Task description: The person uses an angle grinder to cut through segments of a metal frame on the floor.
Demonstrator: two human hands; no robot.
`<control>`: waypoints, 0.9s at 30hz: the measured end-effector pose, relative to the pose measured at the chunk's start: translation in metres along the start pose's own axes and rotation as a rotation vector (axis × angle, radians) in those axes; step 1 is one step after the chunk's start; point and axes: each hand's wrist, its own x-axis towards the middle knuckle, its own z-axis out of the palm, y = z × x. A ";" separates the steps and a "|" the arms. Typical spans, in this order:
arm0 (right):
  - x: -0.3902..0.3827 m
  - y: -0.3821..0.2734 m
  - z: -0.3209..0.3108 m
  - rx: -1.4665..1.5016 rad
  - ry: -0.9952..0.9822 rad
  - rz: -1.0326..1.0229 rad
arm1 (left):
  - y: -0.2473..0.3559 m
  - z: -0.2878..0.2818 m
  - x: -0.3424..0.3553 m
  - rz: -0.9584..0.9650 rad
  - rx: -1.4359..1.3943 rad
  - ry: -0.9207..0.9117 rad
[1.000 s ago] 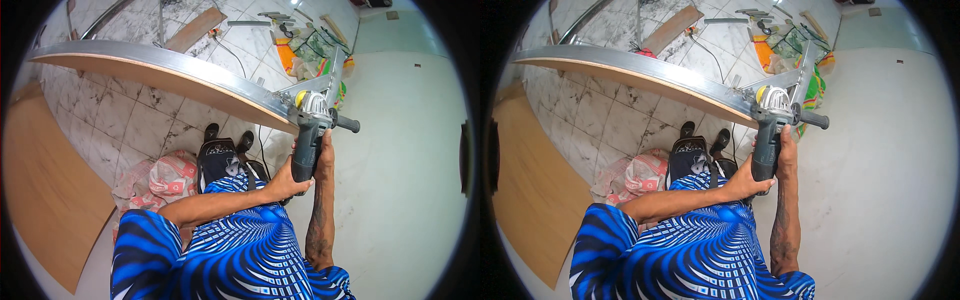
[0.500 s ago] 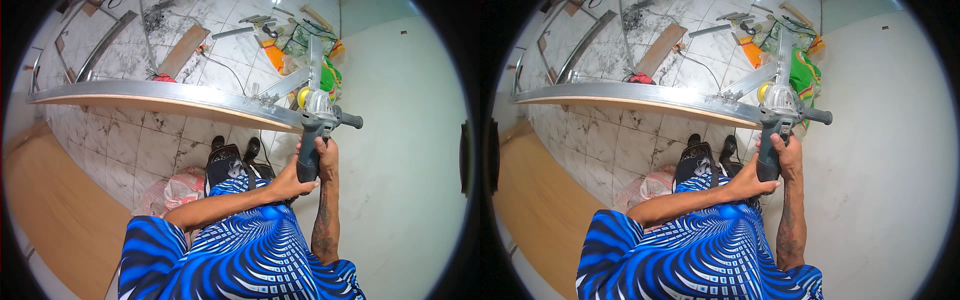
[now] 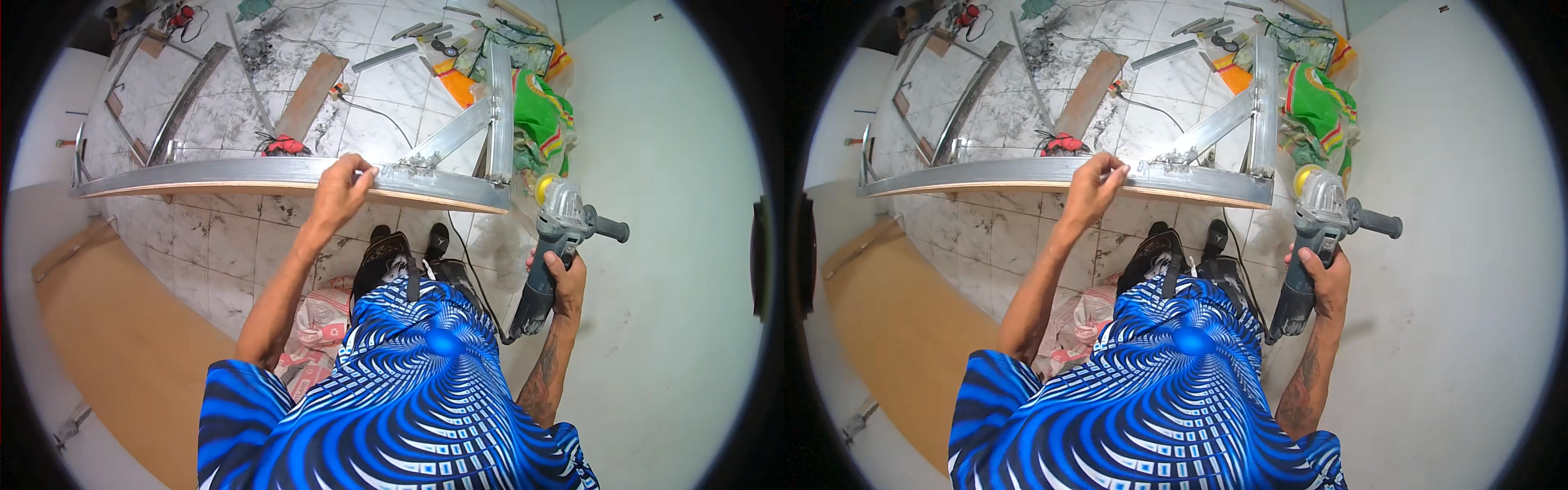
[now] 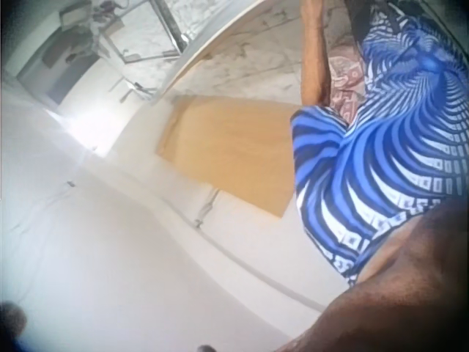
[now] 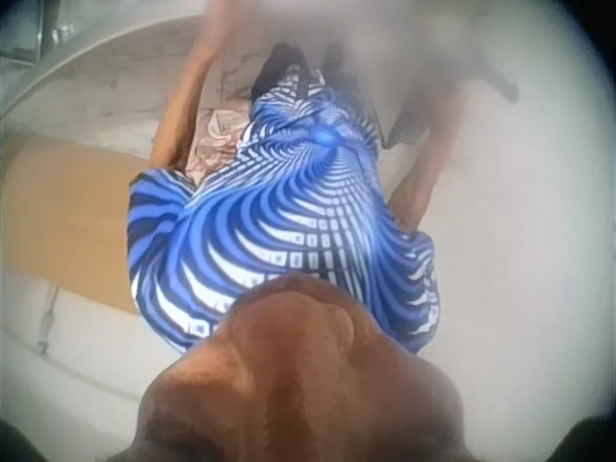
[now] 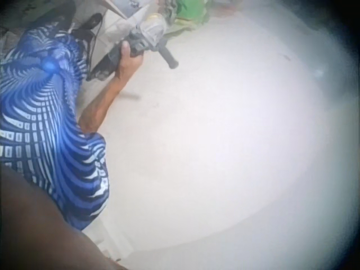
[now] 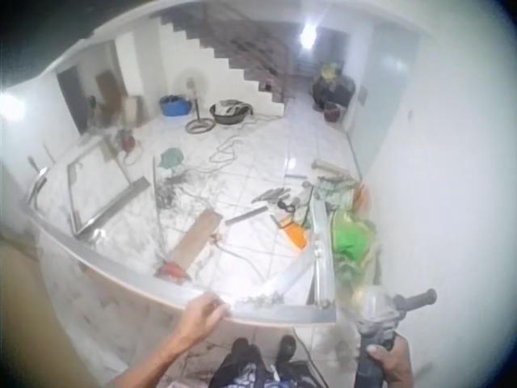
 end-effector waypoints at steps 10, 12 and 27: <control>0.004 0.044 -0.025 0.141 0.079 0.054 | -0.004 0.031 0.019 0.498 0.516 -0.110; 0.004 0.045 -0.029 0.138 0.089 0.050 | -0.006 0.036 0.015 0.512 0.561 -0.096; 0.003 0.044 -0.023 0.091 0.036 0.038 | 0.002 0.034 0.008 0.532 0.780 -0.172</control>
